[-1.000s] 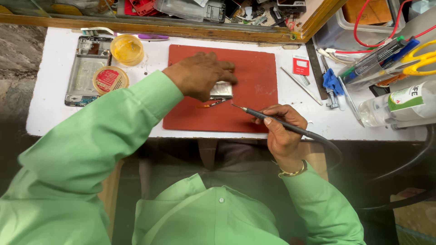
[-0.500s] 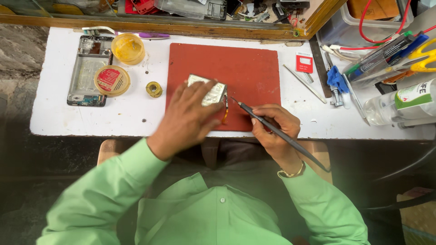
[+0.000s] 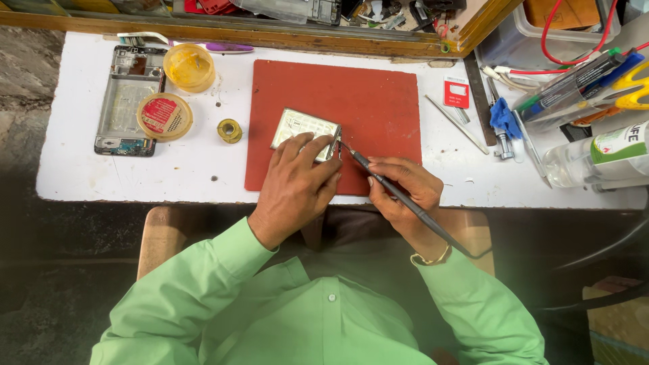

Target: The person solders a connector cable to a smartphone battery using a soldering iron and solder wire. They then remove the battery and place it on a disassembled phone chassis.

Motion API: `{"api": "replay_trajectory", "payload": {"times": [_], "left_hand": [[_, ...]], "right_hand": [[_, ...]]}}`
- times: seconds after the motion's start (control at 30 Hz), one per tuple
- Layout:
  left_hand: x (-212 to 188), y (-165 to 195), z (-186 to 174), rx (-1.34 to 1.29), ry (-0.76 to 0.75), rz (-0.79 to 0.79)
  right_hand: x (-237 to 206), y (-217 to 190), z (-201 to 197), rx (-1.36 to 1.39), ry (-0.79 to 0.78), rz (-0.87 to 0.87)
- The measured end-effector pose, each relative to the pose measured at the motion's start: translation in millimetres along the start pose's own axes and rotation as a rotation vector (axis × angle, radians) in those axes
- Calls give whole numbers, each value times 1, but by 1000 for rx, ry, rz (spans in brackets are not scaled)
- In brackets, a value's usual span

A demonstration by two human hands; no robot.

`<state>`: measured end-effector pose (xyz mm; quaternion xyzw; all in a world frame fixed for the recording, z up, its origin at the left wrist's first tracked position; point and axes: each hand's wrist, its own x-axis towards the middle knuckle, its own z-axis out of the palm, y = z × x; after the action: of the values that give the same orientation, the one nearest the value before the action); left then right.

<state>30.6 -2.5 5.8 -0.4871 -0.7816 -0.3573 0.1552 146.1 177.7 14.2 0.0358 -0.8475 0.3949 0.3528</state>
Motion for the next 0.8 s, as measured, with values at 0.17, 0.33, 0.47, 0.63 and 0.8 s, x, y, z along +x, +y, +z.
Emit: {"api": "replay_trajectory", "payload": {"times": [0.17,0.33,0.47,0.63,0.8], "left_hand": [[-1,0,0,29,-1,29],[-2,-1,3,30,19,23],[-2,-2,6,37,18,16],[-2,-2,7,49,11,15],[-2,-2,5,24,5,18]], "right_hand": [[0,-3,0,-35,-11,35],[0,-2,1,-39,4,-9],[0,1,1,-53,5,-17],[-2,3,0,-13,0,18],[-1,5,-1,15,-12,30]]}}
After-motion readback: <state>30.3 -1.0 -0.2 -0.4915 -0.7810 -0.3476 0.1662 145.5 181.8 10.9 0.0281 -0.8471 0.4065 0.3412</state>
